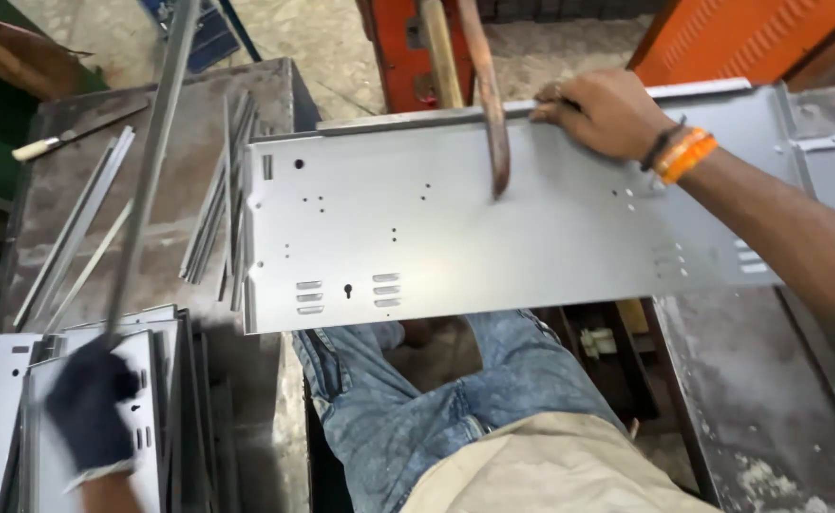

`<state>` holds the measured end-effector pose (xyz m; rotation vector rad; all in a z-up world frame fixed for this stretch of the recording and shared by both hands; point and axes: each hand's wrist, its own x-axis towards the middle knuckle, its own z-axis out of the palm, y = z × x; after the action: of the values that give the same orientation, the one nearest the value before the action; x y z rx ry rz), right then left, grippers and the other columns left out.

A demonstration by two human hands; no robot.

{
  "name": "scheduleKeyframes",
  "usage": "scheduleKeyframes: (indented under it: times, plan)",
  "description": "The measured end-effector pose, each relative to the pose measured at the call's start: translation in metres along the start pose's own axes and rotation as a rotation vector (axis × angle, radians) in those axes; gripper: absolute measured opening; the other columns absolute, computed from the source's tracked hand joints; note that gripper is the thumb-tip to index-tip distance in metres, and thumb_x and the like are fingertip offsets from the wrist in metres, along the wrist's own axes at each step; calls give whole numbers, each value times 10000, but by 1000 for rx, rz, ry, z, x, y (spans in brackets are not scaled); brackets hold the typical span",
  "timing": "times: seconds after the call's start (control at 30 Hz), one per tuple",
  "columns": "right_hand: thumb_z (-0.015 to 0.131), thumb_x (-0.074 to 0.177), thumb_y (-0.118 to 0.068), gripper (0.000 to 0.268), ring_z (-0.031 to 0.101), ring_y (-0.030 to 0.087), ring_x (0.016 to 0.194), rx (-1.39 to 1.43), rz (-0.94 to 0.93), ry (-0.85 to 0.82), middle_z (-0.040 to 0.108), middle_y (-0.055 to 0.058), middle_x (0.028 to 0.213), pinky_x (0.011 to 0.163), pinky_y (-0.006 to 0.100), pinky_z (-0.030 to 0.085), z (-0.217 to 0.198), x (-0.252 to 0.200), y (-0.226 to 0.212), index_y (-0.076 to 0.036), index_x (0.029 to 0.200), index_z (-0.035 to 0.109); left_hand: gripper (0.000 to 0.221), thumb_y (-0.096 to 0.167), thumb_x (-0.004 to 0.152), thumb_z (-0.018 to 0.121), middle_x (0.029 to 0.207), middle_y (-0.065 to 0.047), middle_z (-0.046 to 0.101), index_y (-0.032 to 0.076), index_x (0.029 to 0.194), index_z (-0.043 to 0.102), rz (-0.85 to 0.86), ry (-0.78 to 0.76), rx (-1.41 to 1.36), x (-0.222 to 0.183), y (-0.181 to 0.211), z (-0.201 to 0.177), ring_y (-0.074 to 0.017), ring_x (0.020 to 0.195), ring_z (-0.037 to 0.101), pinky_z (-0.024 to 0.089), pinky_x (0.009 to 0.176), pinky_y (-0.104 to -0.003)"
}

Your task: Using a stationary spot welding machine to attach metal rails to large pre-cut metal panels.

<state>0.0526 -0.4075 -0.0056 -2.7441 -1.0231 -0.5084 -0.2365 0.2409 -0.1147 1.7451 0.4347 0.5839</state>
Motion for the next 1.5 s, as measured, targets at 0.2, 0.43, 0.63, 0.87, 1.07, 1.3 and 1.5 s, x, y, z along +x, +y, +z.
scheduleKeyframes:
  times: [0.2,0.43,0.63,0.87,1.07,1.3,1.5]
  plan:
    - [662,1012,-367,309,691,406,844,170,9,-81,746,188,955,740,503,532,-2,17,7,-102,1100,794,259,181,1198,552,810,-141,646,-39,1302,642,-70,-248,227,70,-148,-210,-217,724,621,488,624,-335]
    - [678,964,-410,346,699,406,839,225,86,-159,752,192,938,734,499,532,-13,34,5,-102,1054,806,197,159,1018,698,966,-102,731,65,1178,763,423,-206,769,11,103,-13,-154,926,691,531,915,-307]
    - [711,923,-453,397,734,362,894,282,123,-264,775,162,980,793,455,558,-14,44,9,-101,1083,800,100,292,994,801,848,-62,702,217,1052,833,771,-221,991,27,177,104,-212,760,642,490,713,-355]
    - [721,922,-389,356,753,291,885,434,133,-297,792,137,993,805,406,562,-3,45,21,-80,1085,793,46,194,882,764,844,-70,681,215,883,805,1065,-270,950,39,197,199,-302,826,640,485,726,-446]
    - [730,931,-363,358,746,276,905,450,187,-301,786,146,1005,821,391,552,-5,43,15,-60,1115,778,138,213,852,745,838,-104,669,119,953,737,1152,-318,825,34,199,267,-319,811,647,492,735,-476]
    - [668,973,-287,312,721,236,895,558,246,-242,788,127,1002,809,381,545,-8,30,15,-64,1179,742,42,146,898,703,849,-129,649,130,936,698,1088,-140,1044,33,187,302,-327,799,652,488,694,-480]
    - [749,937,-356,363,725,310,832,276,116,-280,762,191,961,760,418,555,-22,25,7,-60,1148,764,115,234,868,760,865,-142,642,142,935,743,1095,-86,890,26,202,295,-347,827,626,466,719,-492]
